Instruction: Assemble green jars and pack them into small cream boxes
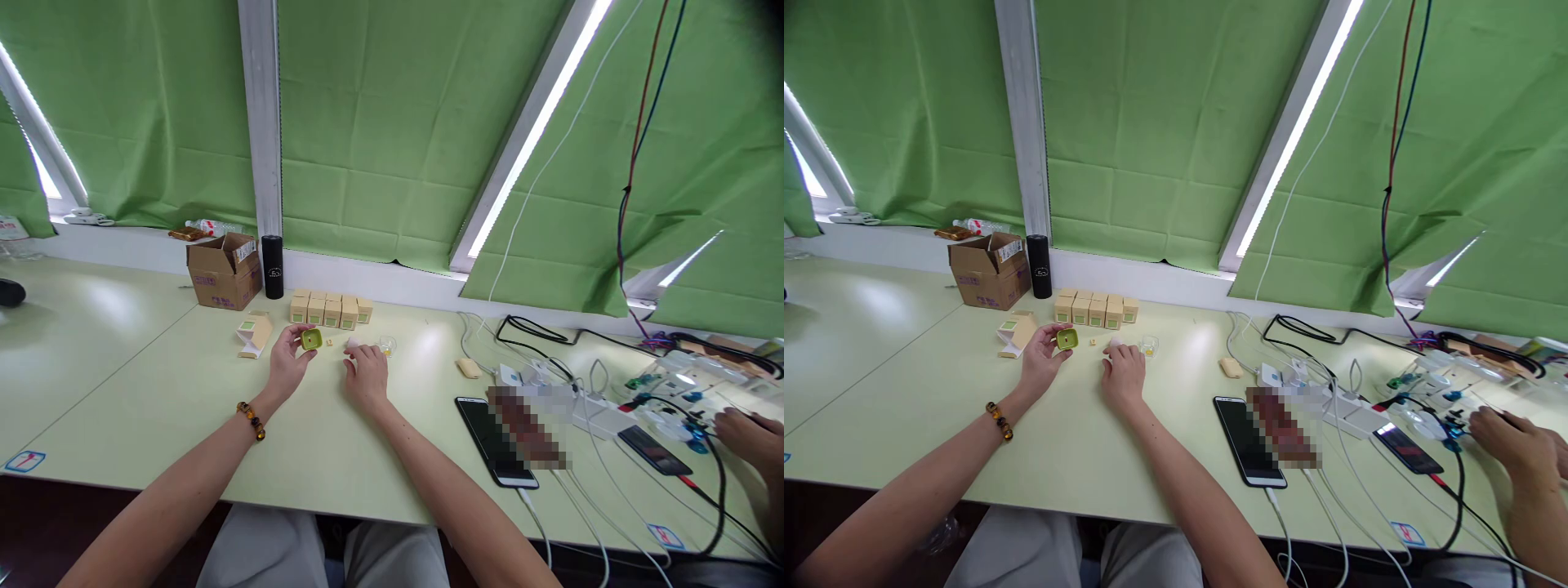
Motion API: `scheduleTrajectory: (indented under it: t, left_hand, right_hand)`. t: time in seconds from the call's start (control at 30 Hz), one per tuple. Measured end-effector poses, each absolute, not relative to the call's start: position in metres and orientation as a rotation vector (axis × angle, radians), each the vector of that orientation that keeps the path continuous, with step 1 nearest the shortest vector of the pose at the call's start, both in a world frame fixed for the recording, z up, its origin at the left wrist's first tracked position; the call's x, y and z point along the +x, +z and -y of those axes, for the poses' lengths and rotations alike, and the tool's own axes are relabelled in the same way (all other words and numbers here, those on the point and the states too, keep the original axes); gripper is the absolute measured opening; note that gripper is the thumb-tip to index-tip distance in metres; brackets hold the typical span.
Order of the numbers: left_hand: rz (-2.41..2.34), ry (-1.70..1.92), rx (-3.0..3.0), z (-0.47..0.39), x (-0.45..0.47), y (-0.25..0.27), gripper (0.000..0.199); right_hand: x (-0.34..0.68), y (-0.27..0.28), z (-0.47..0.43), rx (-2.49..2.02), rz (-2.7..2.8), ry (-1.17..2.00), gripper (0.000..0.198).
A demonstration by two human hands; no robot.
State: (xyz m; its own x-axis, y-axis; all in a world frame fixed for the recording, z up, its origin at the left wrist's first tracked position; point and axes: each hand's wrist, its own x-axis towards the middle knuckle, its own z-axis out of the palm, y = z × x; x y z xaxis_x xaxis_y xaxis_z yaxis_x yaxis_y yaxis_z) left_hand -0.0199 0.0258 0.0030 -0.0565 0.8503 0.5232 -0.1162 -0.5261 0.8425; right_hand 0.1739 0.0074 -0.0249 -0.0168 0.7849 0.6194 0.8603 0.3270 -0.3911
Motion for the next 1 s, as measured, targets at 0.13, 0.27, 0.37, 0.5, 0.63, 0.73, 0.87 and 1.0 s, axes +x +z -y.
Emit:
scheduleTrajectory:
  t: [0.13, 0.27, 0.37, 0.5, 0.63, 0.73, 0.87, 1.0]
  left_hand:
    - [-0.773, 1.647, 1.448, -0.025, -0.02, 0.006, 0.047]
    - [-0.766, 1.669, 1.484, -0.021, -0.018, 0.009, 0.048]
    - [-0.771, 1.67, 1.513, -0.021, -0.018, 0.007, 0.047]
    - [-0.771, 1.667, 1.535, -0.024, -0.018, 0.004, 0.047]
    - [-0.781, 1.676, 1.557, -0.024, -0.017, 0.004, 0.048]
    - [-0.794, 1.687, 1.602, -0.022, -0.017, 0.006, 0.048]
    - [-0.797, 1.679, 1.667, -0.019, -0.015, 0.007, 0.046]
    - [-0.793, 1.662, 1.733, -0.016, -0.013, 0.007, 0.046]
  right_hand:
    - [0.168, -0.016, -0.038, -1.589, 2.107, -0.401, 0.023]
    - [0.152, -0.011, -0.064, -1.589, 2.189, -0.426, 0.022]
    - [0.141, -0.014, -0.076, -1.6, 2.17, -0.389, 0.015]
    - [0.134, -0.018, -0.078, -1.585, 2.117, -0.326, 0.018]
    - [0.138, -0.017, -0.064, -1.546, 2.026, -0.22, 0.02]
    - [0.145, -0.009, -0.045, -1.531, 1.917, -0.128, 0.023]
    - [0.155, 0.004, -0.016, -1.286, 1.529, 0.268, 0.017]
    - [0.162, 0.007, 0.007, -1.015, 1.22, 0.586, 0.012]
